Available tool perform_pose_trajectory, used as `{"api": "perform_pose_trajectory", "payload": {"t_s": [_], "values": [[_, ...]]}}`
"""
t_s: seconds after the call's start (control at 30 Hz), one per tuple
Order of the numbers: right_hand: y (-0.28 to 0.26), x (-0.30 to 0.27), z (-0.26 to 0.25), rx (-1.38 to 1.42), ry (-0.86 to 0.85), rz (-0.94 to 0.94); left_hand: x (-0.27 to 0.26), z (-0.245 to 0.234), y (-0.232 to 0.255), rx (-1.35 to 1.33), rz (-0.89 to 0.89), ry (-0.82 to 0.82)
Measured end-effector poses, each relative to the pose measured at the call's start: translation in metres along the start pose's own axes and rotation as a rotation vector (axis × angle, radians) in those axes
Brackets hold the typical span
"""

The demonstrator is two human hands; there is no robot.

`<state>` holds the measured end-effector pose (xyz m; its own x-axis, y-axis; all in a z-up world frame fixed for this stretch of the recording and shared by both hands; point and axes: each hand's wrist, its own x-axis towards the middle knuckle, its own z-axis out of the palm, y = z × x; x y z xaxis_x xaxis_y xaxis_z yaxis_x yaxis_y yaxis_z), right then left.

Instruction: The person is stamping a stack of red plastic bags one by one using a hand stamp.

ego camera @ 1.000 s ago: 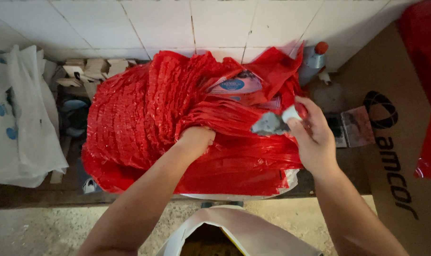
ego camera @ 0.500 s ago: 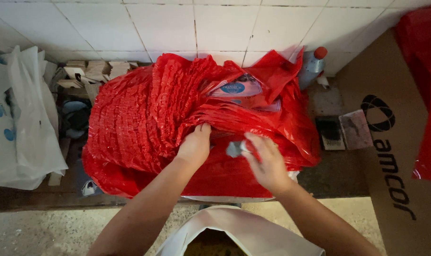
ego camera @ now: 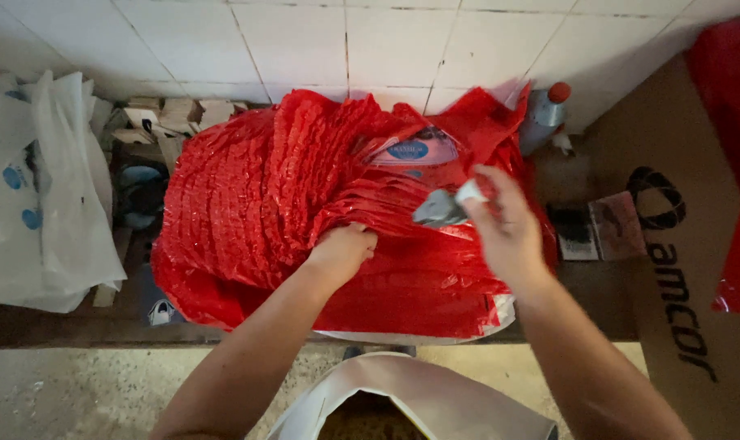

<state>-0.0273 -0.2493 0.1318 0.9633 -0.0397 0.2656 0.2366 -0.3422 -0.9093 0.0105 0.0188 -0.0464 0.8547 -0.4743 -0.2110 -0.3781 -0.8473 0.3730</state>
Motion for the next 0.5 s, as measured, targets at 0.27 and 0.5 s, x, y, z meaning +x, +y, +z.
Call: {"api": "perform_pose_trajectory", "payload": {"t_s": [0.27, 0.5], "values": [[0.019, -0.046, -0.008, -0.078, -0.084, 0.023, -0.016, -0.028, 0.014, 0.131, 0.058, 0.333], [0.111, -0.040, 0.080, -0.593, -0.130, -0.499, -0.025, -0.055, 0.036, -0.418, -0.058, 0.481]]}}
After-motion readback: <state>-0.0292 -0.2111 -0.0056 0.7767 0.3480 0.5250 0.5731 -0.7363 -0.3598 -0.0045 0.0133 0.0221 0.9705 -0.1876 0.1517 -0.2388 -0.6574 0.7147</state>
